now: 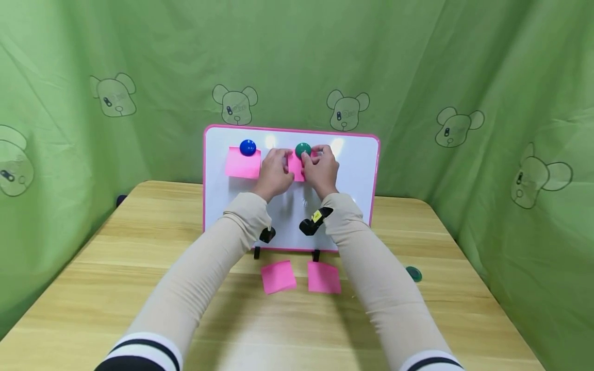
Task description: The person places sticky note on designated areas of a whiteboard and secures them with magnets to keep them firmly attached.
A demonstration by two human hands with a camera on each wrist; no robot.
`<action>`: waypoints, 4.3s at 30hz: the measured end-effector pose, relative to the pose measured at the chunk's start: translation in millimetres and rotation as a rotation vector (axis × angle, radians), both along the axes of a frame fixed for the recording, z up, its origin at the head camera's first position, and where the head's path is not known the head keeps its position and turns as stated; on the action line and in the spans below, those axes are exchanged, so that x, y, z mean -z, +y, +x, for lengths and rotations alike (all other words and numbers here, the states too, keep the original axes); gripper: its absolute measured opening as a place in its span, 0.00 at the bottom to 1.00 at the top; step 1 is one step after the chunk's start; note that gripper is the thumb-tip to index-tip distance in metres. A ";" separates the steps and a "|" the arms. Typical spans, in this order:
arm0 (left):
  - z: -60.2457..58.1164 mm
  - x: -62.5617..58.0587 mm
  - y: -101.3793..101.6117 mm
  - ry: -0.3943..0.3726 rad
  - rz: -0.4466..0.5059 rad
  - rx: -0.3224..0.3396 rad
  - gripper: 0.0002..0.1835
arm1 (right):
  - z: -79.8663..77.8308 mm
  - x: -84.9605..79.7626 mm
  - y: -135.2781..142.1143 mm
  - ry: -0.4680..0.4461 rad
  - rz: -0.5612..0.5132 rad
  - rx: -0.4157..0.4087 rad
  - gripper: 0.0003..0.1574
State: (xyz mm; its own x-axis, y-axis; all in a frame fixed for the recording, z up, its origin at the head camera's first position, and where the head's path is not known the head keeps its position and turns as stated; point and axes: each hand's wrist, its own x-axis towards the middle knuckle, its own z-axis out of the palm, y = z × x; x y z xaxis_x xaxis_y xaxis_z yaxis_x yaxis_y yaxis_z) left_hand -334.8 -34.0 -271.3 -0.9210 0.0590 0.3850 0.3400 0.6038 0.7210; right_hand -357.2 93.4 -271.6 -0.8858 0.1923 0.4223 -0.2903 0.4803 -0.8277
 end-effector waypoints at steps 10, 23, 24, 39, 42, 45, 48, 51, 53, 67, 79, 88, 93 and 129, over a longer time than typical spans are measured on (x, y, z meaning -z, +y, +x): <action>1.7 0.4 -0.1 0.007 0.005 0.002 0.31 | -1.6 2.1 -0.2 -0.010 0.003 0.008 0.20; 3.7 -1.1 -1.3 -0.002 -0.002 0.005 0.31 | 5.0 -1.1 1.1 -0.009 -0.016 -0.003 0.20; 4.1 -1.3 -1.5 -0.006 -0.001 0.004 0.31 | 5.8 -1.5 1.7 -0.009 -0.013 -0.002 0.20; 13.6 0.9 -5.6 -0.026 -0.014 0.047 0.31 | 16.2 -5.1 15.9 0.010 0.050 0.018 0.22; 16.4 2.6 -7.0 -0.048 -0.003 0.050 0.31 | 19.1 -4.9 20.5 0.008 0.052 0.020 0.21; 19.0 4.2 -8.4 -0.061 0.001 0.059 0.30 | 22.3 -3.8 25.5 0.010 0.050 0.016 0.20; 21.5 6.7 -9.8 -0.071 -0.006 0.075 0.30 | 25.8 -1.0 30.9 0.011 0.039 0.005 0.19; 24.4 9.3 -11.5 -0.076 -0.012 0.087 0.30 | 29.7 2.5 36.5 0.009 0.027 -0.006 0.18; 26.7 10.8 -12.8 -0.079 -0.011 0.091 0.30 | 32.6 4.3 40.0 0.004 0.023 -0.010 0.17; 41.8 26.0 -23.4 -0.046 -0.032 0.126 0.29 | 51.0 15.3 70.8 0.019 0.076 0.007 0.17; 52.6 51.4 -37.6 -0.063 -0.024 0.181 0.28 | 69.1 40.6 104.6 -0.023 0.126 -0.099 0.14; 68.9 75.9 -43.7 -0.085 -0.020 0.224 0.30 | 84.9 70.0 132.7 -0.070 0.168 -0.122 0.12; 74.9 90.3 -44.7 -0.102 -0.047 0.255 0.31 | 94.5 85.1 145.0 -0.115 0.200 -0.120 0.11; 92.2 136.6 -46.5 -0.361 -0.373 0.451 0.33 | 145.1 132.2 228.8 -0.487 0.494 -0.273 0.29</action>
State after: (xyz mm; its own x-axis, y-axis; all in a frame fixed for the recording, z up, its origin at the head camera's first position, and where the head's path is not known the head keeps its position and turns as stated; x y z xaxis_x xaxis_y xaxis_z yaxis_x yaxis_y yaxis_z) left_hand -242.6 -80.6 -407.9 -0.8422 0.5355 -0.0622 0.3937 0.6898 0.6076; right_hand -212.1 322.1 -403.8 -0.9838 -0.1723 -0.0500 -0.1084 0.7928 -0.5998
